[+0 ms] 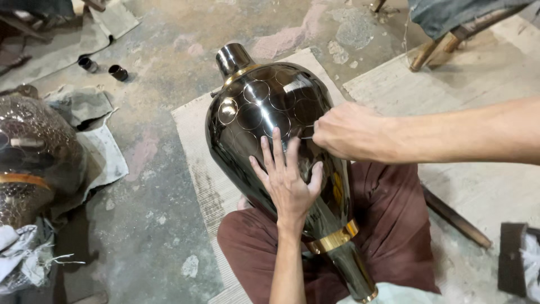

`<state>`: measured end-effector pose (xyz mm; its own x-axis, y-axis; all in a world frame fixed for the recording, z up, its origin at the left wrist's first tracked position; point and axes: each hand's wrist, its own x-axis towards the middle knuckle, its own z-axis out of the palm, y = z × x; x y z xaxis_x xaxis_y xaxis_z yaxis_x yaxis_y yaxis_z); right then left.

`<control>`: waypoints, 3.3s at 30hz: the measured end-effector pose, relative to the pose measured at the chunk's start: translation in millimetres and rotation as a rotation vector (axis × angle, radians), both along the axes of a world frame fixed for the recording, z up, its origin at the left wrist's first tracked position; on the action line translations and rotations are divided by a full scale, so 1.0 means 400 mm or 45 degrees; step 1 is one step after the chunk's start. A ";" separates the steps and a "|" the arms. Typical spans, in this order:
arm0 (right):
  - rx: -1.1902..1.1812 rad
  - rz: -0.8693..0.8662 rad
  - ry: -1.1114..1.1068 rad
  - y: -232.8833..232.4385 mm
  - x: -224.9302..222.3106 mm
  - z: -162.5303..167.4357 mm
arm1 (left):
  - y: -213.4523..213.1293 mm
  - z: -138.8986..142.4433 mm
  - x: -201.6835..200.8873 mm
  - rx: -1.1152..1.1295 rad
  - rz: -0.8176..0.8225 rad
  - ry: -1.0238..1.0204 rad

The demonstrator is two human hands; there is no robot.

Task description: The person sits on the floor and uses a small metal tool to engrave circular patterns on the surface of a large dark metallic vase. They hold the vase steady with one hand while carefully tracing the designs with the other.

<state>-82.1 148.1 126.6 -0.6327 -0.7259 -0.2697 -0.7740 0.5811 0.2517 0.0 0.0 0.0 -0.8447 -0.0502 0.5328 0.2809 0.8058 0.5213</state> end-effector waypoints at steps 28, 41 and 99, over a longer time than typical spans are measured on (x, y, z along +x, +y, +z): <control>-0.388 -1.002 -1.076 -0.204 -0.274 0.089 | -0.266 0.076 -0.391 -0.189 -0.472 0.002; -0.179 -1.146 -0.826 -0.266 -0.280 0.044 | -0.300 0.065 -0.440 0.011 -0.228 0.050; -0.989 -1.057 -0.584 -0.059 -0.149 -0.072 | -0.285 -0.109 -0.185 0.467 0.363 -0.125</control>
<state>-141.5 124.5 98.0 -0.9402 -0.2150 -0.2643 -0.0230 0.8141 -0.5803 -73.9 -113.8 -43.6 -0.8157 -0.4570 0.3547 0.0104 0.6015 0.7988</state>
